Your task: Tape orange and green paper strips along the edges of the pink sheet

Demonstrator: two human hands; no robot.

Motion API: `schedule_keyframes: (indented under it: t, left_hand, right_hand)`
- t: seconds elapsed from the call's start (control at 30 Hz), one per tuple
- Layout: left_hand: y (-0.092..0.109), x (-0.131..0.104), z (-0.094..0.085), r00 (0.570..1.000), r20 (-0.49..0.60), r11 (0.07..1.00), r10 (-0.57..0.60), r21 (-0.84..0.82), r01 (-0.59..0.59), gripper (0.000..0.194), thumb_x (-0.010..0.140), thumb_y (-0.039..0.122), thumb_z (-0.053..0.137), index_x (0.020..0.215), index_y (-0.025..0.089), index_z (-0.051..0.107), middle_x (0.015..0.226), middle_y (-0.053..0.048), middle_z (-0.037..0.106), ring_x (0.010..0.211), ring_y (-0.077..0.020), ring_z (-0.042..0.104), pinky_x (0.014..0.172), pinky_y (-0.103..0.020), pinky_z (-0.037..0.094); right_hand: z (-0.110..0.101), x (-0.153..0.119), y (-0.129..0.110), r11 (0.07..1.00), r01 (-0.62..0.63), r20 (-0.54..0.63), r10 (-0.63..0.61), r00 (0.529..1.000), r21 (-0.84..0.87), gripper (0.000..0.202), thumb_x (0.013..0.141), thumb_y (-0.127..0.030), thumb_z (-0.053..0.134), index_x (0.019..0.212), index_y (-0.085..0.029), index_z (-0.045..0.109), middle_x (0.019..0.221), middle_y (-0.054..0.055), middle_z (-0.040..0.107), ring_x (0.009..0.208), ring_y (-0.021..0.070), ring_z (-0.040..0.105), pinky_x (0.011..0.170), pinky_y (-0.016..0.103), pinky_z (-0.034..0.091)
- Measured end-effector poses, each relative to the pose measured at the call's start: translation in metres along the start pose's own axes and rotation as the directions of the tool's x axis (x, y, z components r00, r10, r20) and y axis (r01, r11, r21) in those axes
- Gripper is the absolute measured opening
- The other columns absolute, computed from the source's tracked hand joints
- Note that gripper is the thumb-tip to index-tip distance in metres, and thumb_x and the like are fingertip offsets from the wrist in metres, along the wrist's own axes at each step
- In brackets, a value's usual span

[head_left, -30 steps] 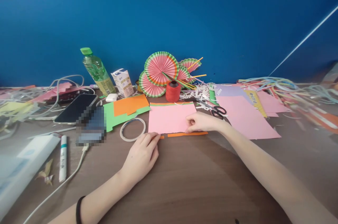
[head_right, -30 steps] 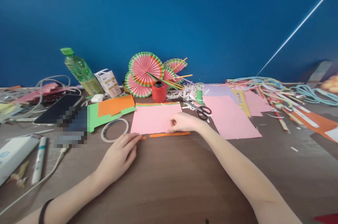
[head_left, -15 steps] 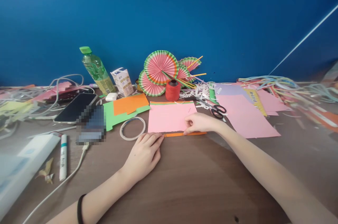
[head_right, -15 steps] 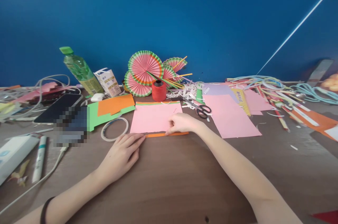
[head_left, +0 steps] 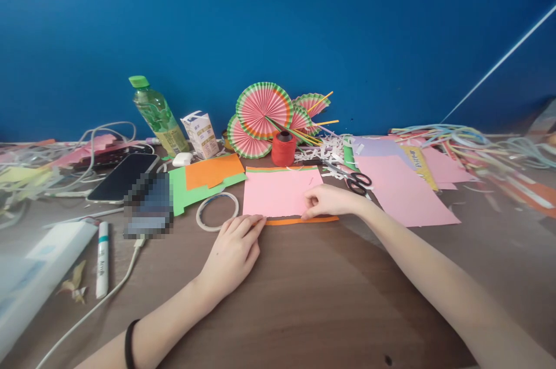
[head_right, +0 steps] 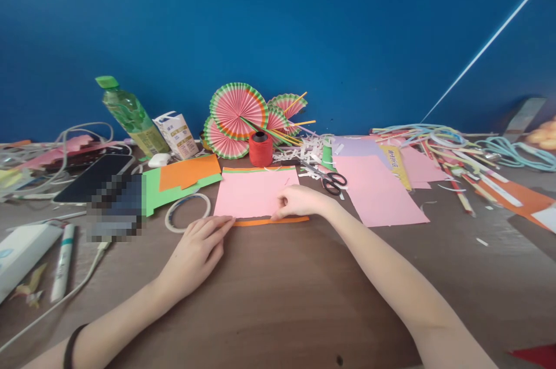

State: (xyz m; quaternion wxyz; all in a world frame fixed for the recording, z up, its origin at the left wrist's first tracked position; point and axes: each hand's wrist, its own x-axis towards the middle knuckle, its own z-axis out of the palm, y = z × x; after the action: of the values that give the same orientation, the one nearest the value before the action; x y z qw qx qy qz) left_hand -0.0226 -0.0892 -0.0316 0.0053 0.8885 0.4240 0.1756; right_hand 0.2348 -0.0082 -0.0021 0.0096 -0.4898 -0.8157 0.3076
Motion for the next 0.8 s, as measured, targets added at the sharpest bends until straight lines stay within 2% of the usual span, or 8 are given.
schedule_keyframes:
  t: [0.13, 0.27, 0.43, 0.53, 0.63, 0.73, 0.8]
  left_hand:
    - [-0.011, 0.002, -0.007, 0.992, -0.097, 0.995, -0.080, -0.065, 0.074, 0.040, 0.078, 0.006, 0.032, 0.109, 0.018, 0.055, 0.108, -0.007, 0.059, 0.098, -0.0211, 0.050, 0.083, -0.037, 0.040]
    - [-0.029, 0.004, -0.017, 0.960, -0.224, 0.984, -0.170, -0.090, 0.154, 0.039, 0.078, 0.003, 0.029, 0.102, 0.016, 0.058, 0.103, -0.007, 0.060, 0.097, -0.0201, 0.049, 0.085, -0.036, 0.039]
    - [-0.047, 0.007, -0.021, 0.928, -0.256, 0.963, -0.270, -0.052, 0.265, 0.035, 0.077, 0.005, 0.030, 0.094, 0.016, 0.059, 0.096, -0.006, 0.062, 0.089, -0.0205, 0.050, 0.080, -0.035, 0.040]
    - [-0.050, 0.009, -0.020, 0.914, -0.232, 0.942, -0.332, -0.046, 0.331, 0.026, 0.080, 0.013, 0.033, 0.088, 0.017, 0.057, 0.091, -0.006, 0.061, 0.087, -0.0208, 0.051, 0.079, -0.034, 0.040]
    - [-0.048, 0.010, -0.019, 0.923, -0.137, 0.932, -0.359, 0.004, 0.363, 0.016, 0.081, 0.027, 0.040, 0.082, 0.018, 0.053, 0.087, -0.006, 0.058, 0.084, -0.0219, 0.051, 0.076, -0.035, 0.040]
    - [-0.045, 0.011, -0.020, 0.931, -0.033, 0.927, -0.364, 0.082, 0.366, 0.023, 0.078, 0.041, 0.047, 0.075, 0.018, 0.050, 0.081, -0.006, 0.055, 0.080, -0.0231, 0.050, 0.071, -0.036, 0.040]
    - [-0.045, 0.010, -0.022, 0.934, 0.017, 0.929, -0.358, 0.104, 0.355, 0.023, 0.076, 0.041, 0.048, 0.072, 0.019, 0.048, 0.078, -0.005, 0.054, 0.078, -0.0228, 0.049, 0.069, -0.035, 0.039]
  right_hand:
    - [0.000, 0.000, 0.002, 0.999, 0.008, -0.007, -0.008, 1.000, 0.045, 0.039, 0.062, -0.054, 0.058, 0.056, -0.017, 0.045, 0.059, -0.003, 0.048, 0.054, 0.0096, 0.040, 0.047, 0.021, 0.026]
    - [0.000, 0.000, 0.002, 0.998, 0.011, -0.015, -0.010, 1.000, 0.057, 0.036, 0.062, -0.050, 0.060, 0.055, -0.018, 0.045, 0.056, -0.004, 0.046, 0.052, 0.0095, 0.040, 0.046, 0.021, 0.026]
    - [-0.003, -0.001, 0.003, 0.999, -0.009, -0.024, 0.011, 1.000, 0.051, 0.033, 0.068, -0.046, 0.054, 0.054, -0.018, 0.043, 0.050, -0.005, 0.042, 0.049, 0.0090, 0.037, 0.047, 0.022, 0.025]
    - [-0.005, -0.001, 0.004, 0.999, 0.034, -0.113, -0.031, 0.993, 0.029, 0.034, 0.071, -0.046, 0.050, 0.055, -0.017, 0.043, 0.054, -0.004, 0.043, 0.052, 0.0094, 0.038, 0.050, 0.022, 0.025]
    - [-0.007, -0.002, 0.006, 0.997, 0.058, -0.191, -0.047, 0.980, 0.055, 0.032, 0.074, -0.046, 0.048, 0.059, -0.017, 0.046, 0.057, -0.004, 0.045, 0.055, 0.0101, 0.039, 0.052, 0.023, 0.027]
    - [-0.010, -0.003, 0.006, 0.994, 0.064, -0.218, -0.044, 0.975, 0.087, 0.030, 0.074, -0.044, 0.048, 0.060, -0.017, 0.045, 0.057, -0.004, 0.045, 0.055, 0.0101, 0.038, 0.053, 0.023, 0.027]
    - [-0.011, -0.004, 0.006, 0.992, 0.069, -0.224, -0.043, 0.974, 0.107, 0.029, 0.073, -0.042, 0.049, 0.060, -0.017, 0.046, 0.057, -0.004, 0.045, 0.054, 0.0100, 0.038, 0.052, 0.023, 0.027]
